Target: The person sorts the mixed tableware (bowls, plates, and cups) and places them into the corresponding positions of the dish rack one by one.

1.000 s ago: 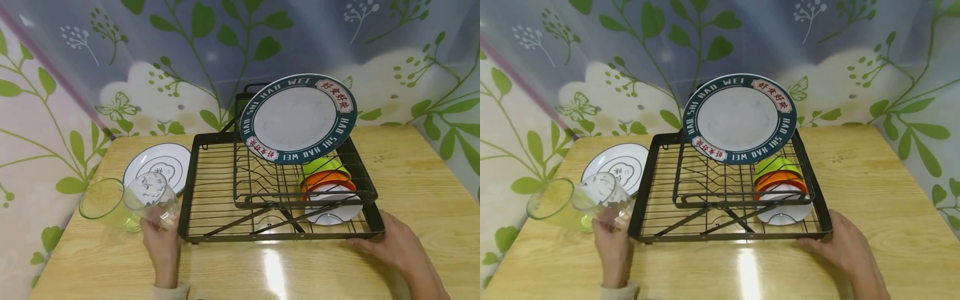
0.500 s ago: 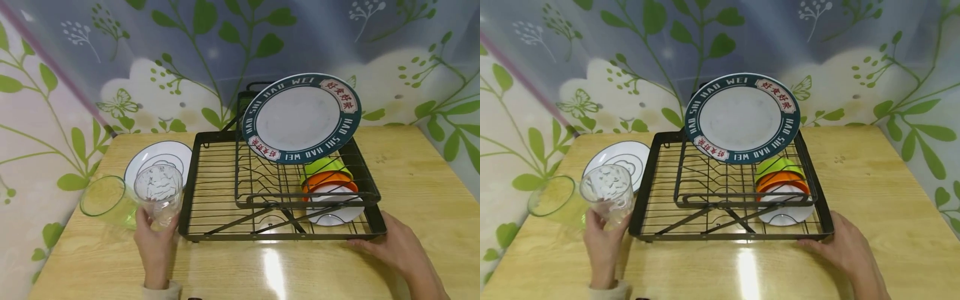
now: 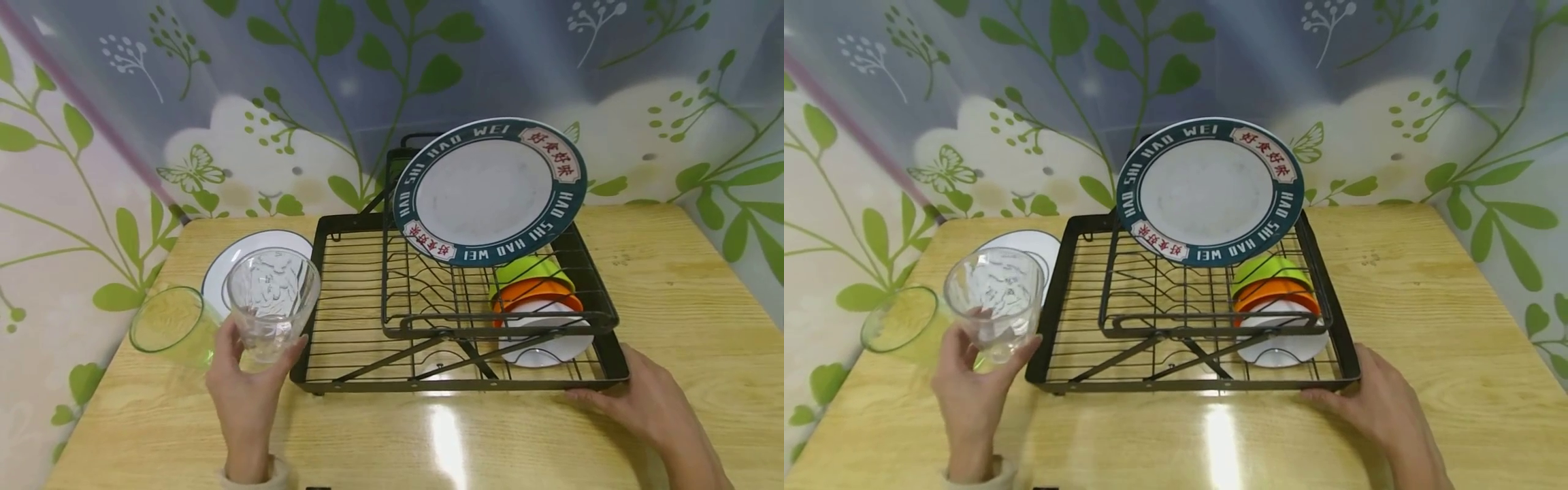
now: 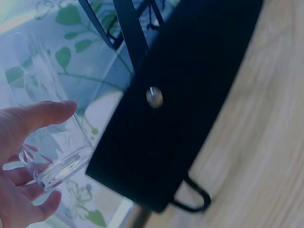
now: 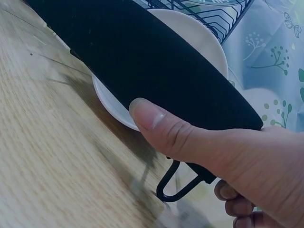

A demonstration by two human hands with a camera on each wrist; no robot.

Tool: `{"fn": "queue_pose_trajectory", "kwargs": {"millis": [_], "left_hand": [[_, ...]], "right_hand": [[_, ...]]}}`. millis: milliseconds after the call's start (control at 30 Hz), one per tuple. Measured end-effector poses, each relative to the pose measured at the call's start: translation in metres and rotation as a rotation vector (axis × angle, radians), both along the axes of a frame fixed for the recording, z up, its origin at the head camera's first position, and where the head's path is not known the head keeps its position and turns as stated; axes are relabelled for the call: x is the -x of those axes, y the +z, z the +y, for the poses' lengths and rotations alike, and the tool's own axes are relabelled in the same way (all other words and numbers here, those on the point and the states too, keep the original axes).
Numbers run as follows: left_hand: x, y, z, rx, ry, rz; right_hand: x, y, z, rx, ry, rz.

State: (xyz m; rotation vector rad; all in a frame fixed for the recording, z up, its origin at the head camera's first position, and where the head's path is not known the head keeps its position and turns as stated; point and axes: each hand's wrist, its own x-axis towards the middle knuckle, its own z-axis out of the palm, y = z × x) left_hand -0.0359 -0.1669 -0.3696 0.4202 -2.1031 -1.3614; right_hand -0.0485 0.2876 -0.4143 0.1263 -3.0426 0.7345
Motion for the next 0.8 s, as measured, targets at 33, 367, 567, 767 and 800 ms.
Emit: {"fn": "queue_pose_trajectory", "kwargs": {"millis": [33, 367, 567, 767, 800], "left_hand": [[0.0, 0.002, 0.003, -0.013, -0.016, 0.011], [-0.002, 0.018, 0.026, -0.18, -0.154, 0.01], [-0.001, 0.018, 0.033, -0.179, -0.18, -0.018], [0.001, 0.017, 0.035, -0.154, -0.157, -0.047], [0.001, 0.018, 0.035, -0.164, -0.154, -0.055]], "right_hand": [[0.0, 0.0, 0.0, 0.001, 0.0, 0.009], [0.0, -0.001, 0.0, 0.007, 0.013, 0.054], [0.001, -0.001, 0.0, 0.002, 0.011, 0.046], [0.001, -0.001, -0.001, -0.006, 0.003, 0.012], [0.0, -0.001, -0.001, -0.008, 0.001, 0.005]]}}
